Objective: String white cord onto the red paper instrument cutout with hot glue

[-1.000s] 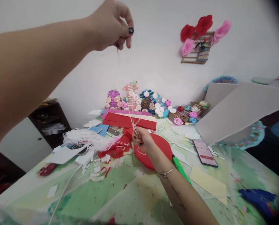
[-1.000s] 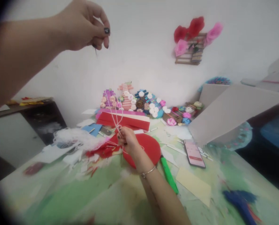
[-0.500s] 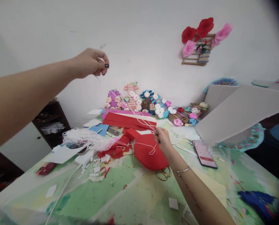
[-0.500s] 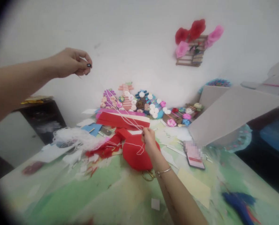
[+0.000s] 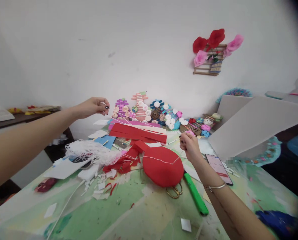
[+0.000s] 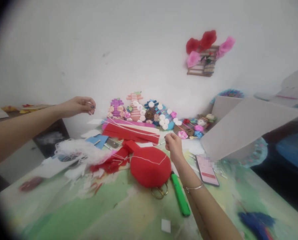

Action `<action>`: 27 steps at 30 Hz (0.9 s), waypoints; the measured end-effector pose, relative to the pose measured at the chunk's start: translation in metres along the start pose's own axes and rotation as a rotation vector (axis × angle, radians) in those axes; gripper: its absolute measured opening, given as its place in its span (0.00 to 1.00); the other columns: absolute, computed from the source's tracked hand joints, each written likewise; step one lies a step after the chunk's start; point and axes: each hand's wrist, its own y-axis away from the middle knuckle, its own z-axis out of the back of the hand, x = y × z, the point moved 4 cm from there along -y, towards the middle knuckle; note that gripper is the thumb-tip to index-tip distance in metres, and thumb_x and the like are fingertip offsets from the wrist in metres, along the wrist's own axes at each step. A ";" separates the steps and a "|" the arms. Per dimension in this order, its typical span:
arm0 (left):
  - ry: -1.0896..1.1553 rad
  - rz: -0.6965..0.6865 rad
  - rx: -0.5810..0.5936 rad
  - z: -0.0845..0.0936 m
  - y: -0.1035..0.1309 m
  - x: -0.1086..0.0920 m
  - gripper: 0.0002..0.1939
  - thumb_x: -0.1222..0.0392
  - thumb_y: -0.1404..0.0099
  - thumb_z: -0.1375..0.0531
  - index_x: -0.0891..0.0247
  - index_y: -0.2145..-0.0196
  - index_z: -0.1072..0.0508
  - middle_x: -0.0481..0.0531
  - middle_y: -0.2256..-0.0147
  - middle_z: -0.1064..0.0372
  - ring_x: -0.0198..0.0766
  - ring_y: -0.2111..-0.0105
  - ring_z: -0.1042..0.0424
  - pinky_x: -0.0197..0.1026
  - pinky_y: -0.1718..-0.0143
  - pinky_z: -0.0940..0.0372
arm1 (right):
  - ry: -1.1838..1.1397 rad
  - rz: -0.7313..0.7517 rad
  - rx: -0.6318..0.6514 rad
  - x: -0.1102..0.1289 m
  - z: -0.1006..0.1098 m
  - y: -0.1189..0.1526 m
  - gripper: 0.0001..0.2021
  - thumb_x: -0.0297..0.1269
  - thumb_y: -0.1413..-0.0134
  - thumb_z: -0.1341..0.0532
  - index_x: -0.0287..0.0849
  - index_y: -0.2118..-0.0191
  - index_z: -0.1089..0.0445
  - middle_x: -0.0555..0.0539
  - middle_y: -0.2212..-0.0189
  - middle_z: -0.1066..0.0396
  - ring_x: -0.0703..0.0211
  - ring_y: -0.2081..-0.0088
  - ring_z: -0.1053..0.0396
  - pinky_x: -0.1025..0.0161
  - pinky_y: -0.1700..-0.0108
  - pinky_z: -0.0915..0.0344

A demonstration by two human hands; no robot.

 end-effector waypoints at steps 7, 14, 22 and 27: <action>0.039 0.014 0.046 -0.014 0.011 0.013 0.07 0.66 0.47 0.34 0.64 0.71 0.30 0.47 0.80 0.30 0.30 0.80 0.34 0.33 0.77 0.38 | -0.053 0.052 -0.098 0.004 0.004 -0.001 0.09 0.31 0.65 0.39 0.43 0.79 0.44 0.61 0.87 0.52 0.75 0.87 0.59 0.74 0.87 0.62; 0.037 0.010 0.033 -0.028 0.017 0.012 0.09 0.66 0.52 0.35 0.64 0.71 0.29 0.50 0.79 0.29 0.33 0.79 0.32 0.31 0.77 0.37 | -0.077 0.079 -0.154 0.005 0.007 -0.003 0.13 0.32 0.62 0.40 0.43 0.80 0.48 0.62 0.88 0.56 0.75 0.87 0.61 0.74 0.87 0.63; 0.069 0.048 -0.014 -0.040 0.022 0.011 0.09 0.66 0.52 0.33 0.66 0.72 0.29 0.55 0.74 0.25 0.35 0.77 0.28 0.30 0.78 0.37 | -0.063 0.082 -0.177 0.009 0.012 -0.007 0.12 0.30 0.64 0.41 0.43 0.82 0.49 0.62 0.88 0.55 0.76 0.87 0.60 0.75 0.87 0.62; 0.225 0.126 -0.048 -0.036 0.020 0.025 0.12 0.66 0.55 0.31 0.67 0.72 0.28 0.54 0.74 0.26 0.31 0.78 0.31 0.31 0.76 0.36 | -0.041 0.073 -0.165 0.011 0.013 -0.008 0.13 0.31 0.65 0.40 0.42 0.82 0.49 0.61 0.88 0.55 0.76 0.87 0.59 0.75 0.87 0.61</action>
